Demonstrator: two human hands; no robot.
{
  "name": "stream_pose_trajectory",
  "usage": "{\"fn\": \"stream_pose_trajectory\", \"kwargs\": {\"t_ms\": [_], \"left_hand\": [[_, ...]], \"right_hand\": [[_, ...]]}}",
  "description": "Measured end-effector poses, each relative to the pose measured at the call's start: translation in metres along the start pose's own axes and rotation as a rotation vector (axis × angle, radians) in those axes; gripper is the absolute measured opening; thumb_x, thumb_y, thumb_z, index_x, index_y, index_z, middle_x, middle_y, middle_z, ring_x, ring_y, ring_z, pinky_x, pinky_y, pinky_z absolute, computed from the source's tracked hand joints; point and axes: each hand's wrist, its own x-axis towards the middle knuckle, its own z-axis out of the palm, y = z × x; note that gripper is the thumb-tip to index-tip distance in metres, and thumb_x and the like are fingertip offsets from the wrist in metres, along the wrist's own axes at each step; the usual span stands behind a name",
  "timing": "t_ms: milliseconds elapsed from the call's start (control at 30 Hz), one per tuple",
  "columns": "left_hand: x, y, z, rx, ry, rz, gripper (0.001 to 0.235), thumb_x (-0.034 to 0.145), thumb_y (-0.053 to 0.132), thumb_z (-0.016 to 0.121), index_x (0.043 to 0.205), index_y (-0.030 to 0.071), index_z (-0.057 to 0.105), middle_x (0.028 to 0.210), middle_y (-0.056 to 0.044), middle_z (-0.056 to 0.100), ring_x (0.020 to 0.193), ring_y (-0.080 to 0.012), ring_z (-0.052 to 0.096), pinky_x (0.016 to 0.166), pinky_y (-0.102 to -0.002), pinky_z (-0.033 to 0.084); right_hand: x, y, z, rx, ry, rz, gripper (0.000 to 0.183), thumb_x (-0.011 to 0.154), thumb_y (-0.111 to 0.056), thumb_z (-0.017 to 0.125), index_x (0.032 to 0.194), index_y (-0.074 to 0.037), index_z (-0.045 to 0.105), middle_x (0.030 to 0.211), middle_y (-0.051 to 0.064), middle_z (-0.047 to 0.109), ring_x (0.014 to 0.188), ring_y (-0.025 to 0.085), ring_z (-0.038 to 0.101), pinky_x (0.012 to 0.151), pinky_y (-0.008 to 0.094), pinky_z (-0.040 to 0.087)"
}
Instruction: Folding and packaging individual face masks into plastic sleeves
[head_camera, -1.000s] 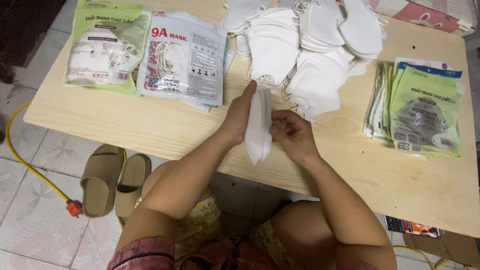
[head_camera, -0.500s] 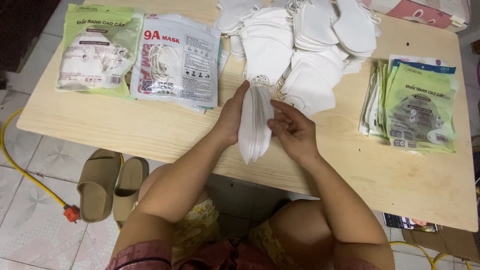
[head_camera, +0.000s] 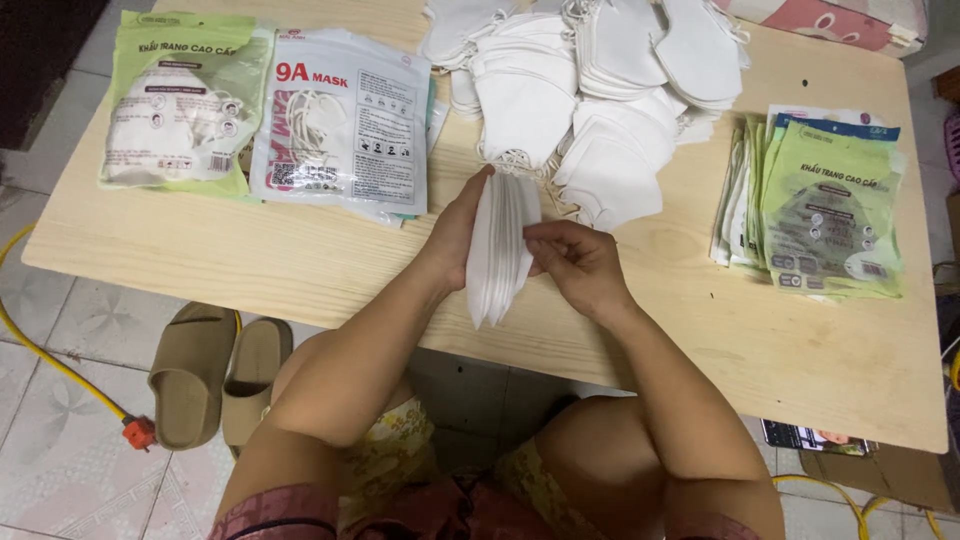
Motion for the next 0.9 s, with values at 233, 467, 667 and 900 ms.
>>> {"fn": "stream_pose_trajectory", "kwargs": {"t_ms": [233,467,667,900], "left_hand": [[0.006,0.002,-0.007,0.004,-0.016,-0.010,0.052,0.091,0.057,0.069,0.111,0.010,0.070,0.097,-0.010,0.069,0.085,-0.0199,0.071,0.072,-0.035,0.063],[-0.023,0.014,0.013,-0.011,-0.031,-0.026,0.052,0.092,0.058,0.065,0.116,0.012,0.067,0.097,-0.008,0.065,0.086,-0.0172,0.068,0.071,-0.032,0.062],[-0.040,0.020,0.024,-0.043,-0.047,-0.051,0.052,0.090,0.058,0.066,0.115,0.013,0.069,0.097,-0.008,0.065,0.087,-0.0174,0.067,0.073,-0.033,0.061],[-0.036,0.023,0.016,-0.034,-0.039,-0.040,0.051,0.090,0.057,0.067,0.115,0.012,0.069,0.098,-0.008,0.065,0.089,-0.0173,0.066,0.077,-0.035,0.061]], "right_hand": [[0.002,0.007,-0.004,0.060,0.019,0.044,0.022,0.089,0.004,0.076,0.111,0.001,0.075,0.085,0.012,0.073,0.072,0.014,0.073,0.066,0.031,0.068],[0.001,0.000,0.000,0.179,0.012,0.051,0.053,0.091,0.007,0.073,0.141,0.000,0.055,0.093,0.017,0.074,0.077,0.018,0.075,0.066,0.035,0.070],[0.001,-0.003,0.000,0.175,-0.001,0.065,0.060,0.090,0.008,0.073,0.145,-0.002,0.052,0.097,0.016,0.074,0.082,0.017,0.075,0.069,0.034,0.070],[0.001,-0.001,0.000,0.138,-0.001,0.051,0.043,0.089,0.008,0.075,0.129,0.000,0.064,0.099,0.020,0.075,0.081,0.019,0.076,0.066,0.035,0.069]]}}
